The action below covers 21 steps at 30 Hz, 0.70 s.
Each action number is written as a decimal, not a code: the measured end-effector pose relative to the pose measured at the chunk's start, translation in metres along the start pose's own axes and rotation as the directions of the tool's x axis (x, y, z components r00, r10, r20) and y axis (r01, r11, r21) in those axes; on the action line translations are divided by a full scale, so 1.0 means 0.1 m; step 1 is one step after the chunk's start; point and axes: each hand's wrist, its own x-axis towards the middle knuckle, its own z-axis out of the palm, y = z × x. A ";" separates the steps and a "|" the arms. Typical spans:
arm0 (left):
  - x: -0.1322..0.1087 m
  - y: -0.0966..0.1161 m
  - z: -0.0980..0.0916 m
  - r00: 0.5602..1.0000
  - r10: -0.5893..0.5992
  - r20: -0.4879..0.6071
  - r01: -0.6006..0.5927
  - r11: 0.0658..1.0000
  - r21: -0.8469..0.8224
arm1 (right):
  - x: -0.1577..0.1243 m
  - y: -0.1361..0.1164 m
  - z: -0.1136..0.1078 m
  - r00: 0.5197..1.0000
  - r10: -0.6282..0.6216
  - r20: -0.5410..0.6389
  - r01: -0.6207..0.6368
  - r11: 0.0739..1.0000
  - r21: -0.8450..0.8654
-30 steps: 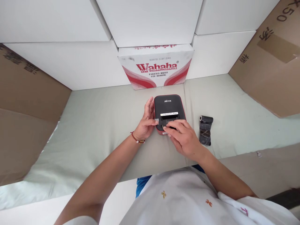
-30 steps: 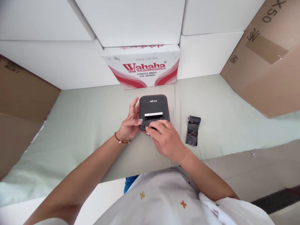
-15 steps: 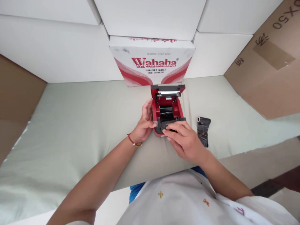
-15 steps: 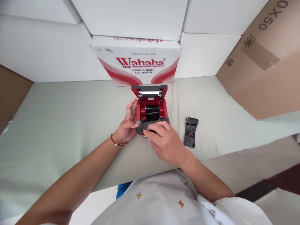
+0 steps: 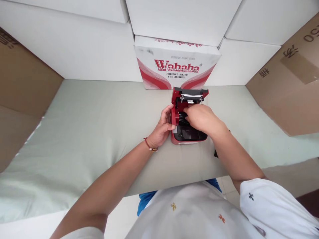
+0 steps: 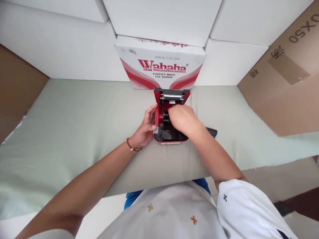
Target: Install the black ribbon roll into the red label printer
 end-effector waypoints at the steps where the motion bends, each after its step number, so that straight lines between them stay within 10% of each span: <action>1: 0.00 0.00 0.00 1.000 -0.001 -0.004 0.001 1.000 0.002 | 0.02 -0.04 0.01 1.000 0.007 0.011 -0.007 1.000 -0.024; 13: 0.02 0.01 0.04 0.998 0.020 -0.062 -0.023 0.999 -0.049 | -0.34 -0.04 0.04 0.967 0.056 -0.249 0.002 0.974 0.227; 17: 0.03 -0.01 0.02 0.997 0.017 -0.073 -0.020 0.999 -0.040 | -0.91 0.21 -0.12 0.955 0.032 -0.294 0.171 0.750 0.639; 21: 0.05 -0.02 -0.01 0.997 0.016 -0.073 -0.017 1.000 -0.012 | -1.31 0.68 -0.02 0.946 0.241 -0.214 0.037 0.579 0.815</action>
